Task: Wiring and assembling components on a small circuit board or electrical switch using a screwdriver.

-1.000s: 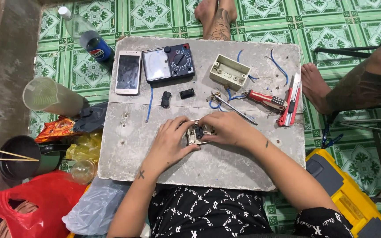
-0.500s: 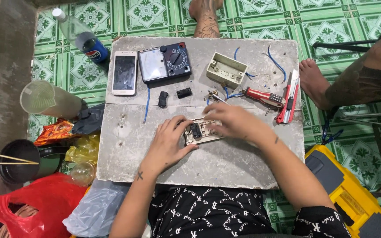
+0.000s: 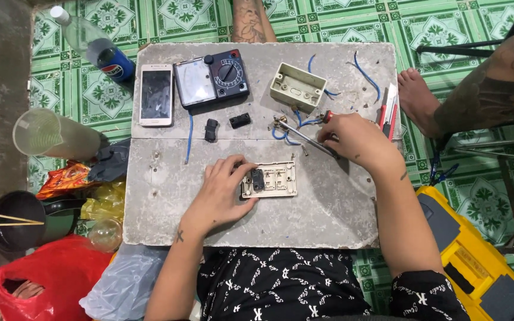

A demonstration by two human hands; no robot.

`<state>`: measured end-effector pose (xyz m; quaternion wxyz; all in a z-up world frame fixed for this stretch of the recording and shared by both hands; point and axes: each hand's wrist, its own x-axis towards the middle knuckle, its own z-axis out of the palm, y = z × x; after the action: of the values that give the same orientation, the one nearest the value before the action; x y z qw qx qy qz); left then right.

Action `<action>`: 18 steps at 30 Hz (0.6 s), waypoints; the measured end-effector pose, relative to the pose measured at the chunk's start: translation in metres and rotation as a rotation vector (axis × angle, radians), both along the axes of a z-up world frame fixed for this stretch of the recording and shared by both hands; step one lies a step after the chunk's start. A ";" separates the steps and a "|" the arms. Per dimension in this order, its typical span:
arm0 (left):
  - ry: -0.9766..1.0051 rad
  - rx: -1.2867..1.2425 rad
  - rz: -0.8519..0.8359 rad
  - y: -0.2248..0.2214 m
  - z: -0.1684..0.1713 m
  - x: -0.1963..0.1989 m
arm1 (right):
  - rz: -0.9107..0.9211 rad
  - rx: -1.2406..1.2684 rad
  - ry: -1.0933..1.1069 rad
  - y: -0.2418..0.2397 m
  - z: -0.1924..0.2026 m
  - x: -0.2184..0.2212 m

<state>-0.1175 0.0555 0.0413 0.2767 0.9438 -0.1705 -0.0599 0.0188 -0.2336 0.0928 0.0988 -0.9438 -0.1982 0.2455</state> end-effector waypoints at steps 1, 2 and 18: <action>0.008 0.003 0.008 0.000 0.002 -0.001 | 0.011 -0.026 0.004 0.001 0.003 -0.001; 0.011 0.004 0.009 0.000 0.001 0.000 | 0.011 -0.025 0.007 0.002 0.003 -0.001; 0.094 -0.080 0.133 -0.005 0.018 0.002 | 0.032 0.268 0.140 0.021 0.019 -0.012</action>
<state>-0.1151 0.0506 0.0592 0.3251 0.9374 -0.0966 -0.0786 0.0063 -0.2129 0.1114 0.2334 -0.8995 -0.2366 0.2836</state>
